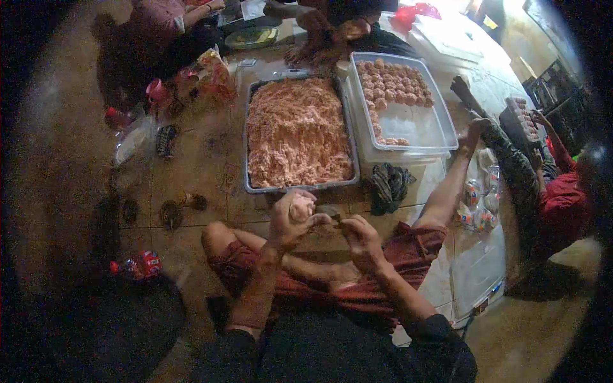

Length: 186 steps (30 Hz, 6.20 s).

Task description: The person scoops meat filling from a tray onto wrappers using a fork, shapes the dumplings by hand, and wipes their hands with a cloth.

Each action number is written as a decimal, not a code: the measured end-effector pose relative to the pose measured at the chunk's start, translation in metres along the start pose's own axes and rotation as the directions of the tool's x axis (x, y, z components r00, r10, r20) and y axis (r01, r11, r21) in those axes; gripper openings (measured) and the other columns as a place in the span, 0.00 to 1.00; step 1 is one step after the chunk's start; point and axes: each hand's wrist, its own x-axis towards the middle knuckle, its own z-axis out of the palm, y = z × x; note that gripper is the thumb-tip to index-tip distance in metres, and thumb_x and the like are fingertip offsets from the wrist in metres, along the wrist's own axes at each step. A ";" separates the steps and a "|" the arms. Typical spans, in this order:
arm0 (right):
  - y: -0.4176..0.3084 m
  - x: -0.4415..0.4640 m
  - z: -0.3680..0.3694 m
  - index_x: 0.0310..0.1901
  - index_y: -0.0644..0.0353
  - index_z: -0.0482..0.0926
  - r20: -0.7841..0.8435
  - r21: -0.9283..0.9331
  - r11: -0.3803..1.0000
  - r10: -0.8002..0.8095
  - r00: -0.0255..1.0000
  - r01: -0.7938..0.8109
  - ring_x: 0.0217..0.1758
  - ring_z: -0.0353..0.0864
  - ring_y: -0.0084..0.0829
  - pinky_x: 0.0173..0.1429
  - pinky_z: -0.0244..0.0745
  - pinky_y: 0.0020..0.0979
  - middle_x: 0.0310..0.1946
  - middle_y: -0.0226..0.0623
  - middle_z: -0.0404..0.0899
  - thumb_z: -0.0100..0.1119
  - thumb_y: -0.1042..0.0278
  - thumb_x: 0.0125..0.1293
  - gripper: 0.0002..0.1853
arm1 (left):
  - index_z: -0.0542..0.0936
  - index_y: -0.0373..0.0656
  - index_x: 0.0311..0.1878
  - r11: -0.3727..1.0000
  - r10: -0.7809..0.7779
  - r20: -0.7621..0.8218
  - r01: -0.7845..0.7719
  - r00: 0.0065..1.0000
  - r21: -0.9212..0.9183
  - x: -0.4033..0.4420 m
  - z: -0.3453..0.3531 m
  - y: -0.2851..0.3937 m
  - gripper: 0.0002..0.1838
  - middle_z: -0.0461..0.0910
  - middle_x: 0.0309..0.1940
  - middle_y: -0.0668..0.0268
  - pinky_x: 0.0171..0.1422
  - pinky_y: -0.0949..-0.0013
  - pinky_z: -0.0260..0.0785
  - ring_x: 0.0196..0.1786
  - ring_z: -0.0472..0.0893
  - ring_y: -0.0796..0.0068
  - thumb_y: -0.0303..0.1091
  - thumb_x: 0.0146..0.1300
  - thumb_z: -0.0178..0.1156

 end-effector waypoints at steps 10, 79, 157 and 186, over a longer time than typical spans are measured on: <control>0.018 -0.024 0.017 0.50 0.67 0.82 0.196 0.315 0.923 0.163 0.967 -0.220 0.42 0.75 0.28 0.47 0.71 0.30 0.39 0.35 0.75 0.49 0.83 0.67 0.14 | 0.81 0.41 0.45 1.000 -0.027 0.118 0.028 0.993 -0.009 0.002 -0.010 0.028 0.21 0.82 0.35 0.72 0.43 0.75 0.73 0.36 0.79 0.82 0.35 0.53 0.81; -0.085 0.055 -0.027 0.46 0.65 0.79 0.088 -0.267 0.962 0.076 0.993 -0.050 0.38 0.80 0.33 0.44 0.76 0.32 0.34 0.41 0.78 0.61 0.81 0.66 0.08 | 0.82 0.40 0.45 0.991 -0.033 -0.042 0.038 0.999 0.125 -0.015 -0.035 0.008 0.22 0.79 0.30 0.73 0.42 0.73 0.74 0.35 0.76 0.84 0.40 0.54 0.81; -0.095 0.036 0.003 0.42 0.65 0.80 0.020 -0.168 0.986 0.021 1.000 -0.017 0.36 0.82 0.43 0.43 0.77 0.36 0.35 0.46 0.81 0.62 0.79 0.64 0.06 | 0.80 0.40 0.37 0.985 -0.066 0.260 0.104 0.963 -0.136 -0.015 -0.039 0.027 0.15 0.84 0.33 0.70 0.41 0.72 0.73 0.36 0.78 0.84 0.35 0.58 0.78; -0.044 0.028 0.034 0.43 0.63 0.79 0.101 -0.041 0.990 0.138 0.985 -0.134 0.41 0.80 0.26 0.46 0.76 0.30 0.36 0.41 0.79 0.64 0.78 0.69 0.05 | 0.58 0.41 0.72 0.983 -0.067 0.301 0.115 0.951 -0.146 -0.013 -0.033 0.018 0.71 0.73 0.49 0.66 0.60 0.67 0.70 0.52 0.74 0.73 0.55 0.23 0.89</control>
